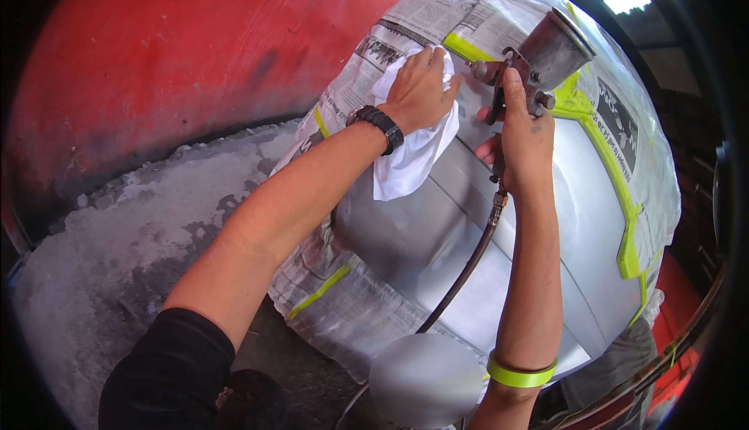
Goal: The person uses a spray gun to apply paint to a silver car part while wiping the surface with a white cloth. They then apply yellow masking tape to the edges of the part.
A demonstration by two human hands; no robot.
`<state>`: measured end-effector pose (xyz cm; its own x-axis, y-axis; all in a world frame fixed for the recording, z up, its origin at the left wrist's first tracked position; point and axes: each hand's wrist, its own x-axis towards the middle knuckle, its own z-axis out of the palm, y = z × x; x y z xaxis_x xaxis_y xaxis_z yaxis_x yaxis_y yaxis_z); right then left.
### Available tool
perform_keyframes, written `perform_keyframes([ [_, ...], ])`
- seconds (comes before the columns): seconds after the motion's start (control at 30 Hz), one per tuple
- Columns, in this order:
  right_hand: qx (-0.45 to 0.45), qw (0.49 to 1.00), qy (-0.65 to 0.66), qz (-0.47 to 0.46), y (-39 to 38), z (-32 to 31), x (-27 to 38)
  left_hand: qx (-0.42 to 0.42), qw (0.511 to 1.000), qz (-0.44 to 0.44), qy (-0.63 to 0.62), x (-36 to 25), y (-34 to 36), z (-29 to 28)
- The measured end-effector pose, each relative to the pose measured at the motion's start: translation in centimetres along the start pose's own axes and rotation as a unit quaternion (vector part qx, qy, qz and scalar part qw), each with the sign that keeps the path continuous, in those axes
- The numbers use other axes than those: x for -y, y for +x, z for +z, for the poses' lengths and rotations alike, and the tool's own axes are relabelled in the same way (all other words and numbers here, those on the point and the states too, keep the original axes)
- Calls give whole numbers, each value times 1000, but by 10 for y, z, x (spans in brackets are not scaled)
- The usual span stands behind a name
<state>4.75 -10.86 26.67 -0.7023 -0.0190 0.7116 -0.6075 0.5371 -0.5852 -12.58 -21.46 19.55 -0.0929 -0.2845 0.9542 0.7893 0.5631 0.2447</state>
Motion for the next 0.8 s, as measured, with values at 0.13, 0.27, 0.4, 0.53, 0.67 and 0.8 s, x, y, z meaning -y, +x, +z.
perform_keyframes([
  [0.13, -3, 1000, 3, 7, 2, -3, -1, 14, 998, -43, 40, -3, -10, -6],
  [0.27, -11, 1000, 9, 21, -3, -8, -2, 47, 994, -50, 84, -14, -21, -12],
  [0.4, 13, 999, 7, 33, -8, -18, -5, 61, 986, -84, 129, -21, -29, -10],
  [0.53, 9, 999, -15, 35, -15, -29, -12, 31, 981, 0, 190, -2, -42, 8],
  [0.67, 16, 998, -16, 64, -36, -58, -12, 77, 984, 25, 159, -34, -45, -13],
  [0.8, -19, 997, -27, 74, -54, -96, -14, 84, 985, 62, 139, -66, -52, -3],
])
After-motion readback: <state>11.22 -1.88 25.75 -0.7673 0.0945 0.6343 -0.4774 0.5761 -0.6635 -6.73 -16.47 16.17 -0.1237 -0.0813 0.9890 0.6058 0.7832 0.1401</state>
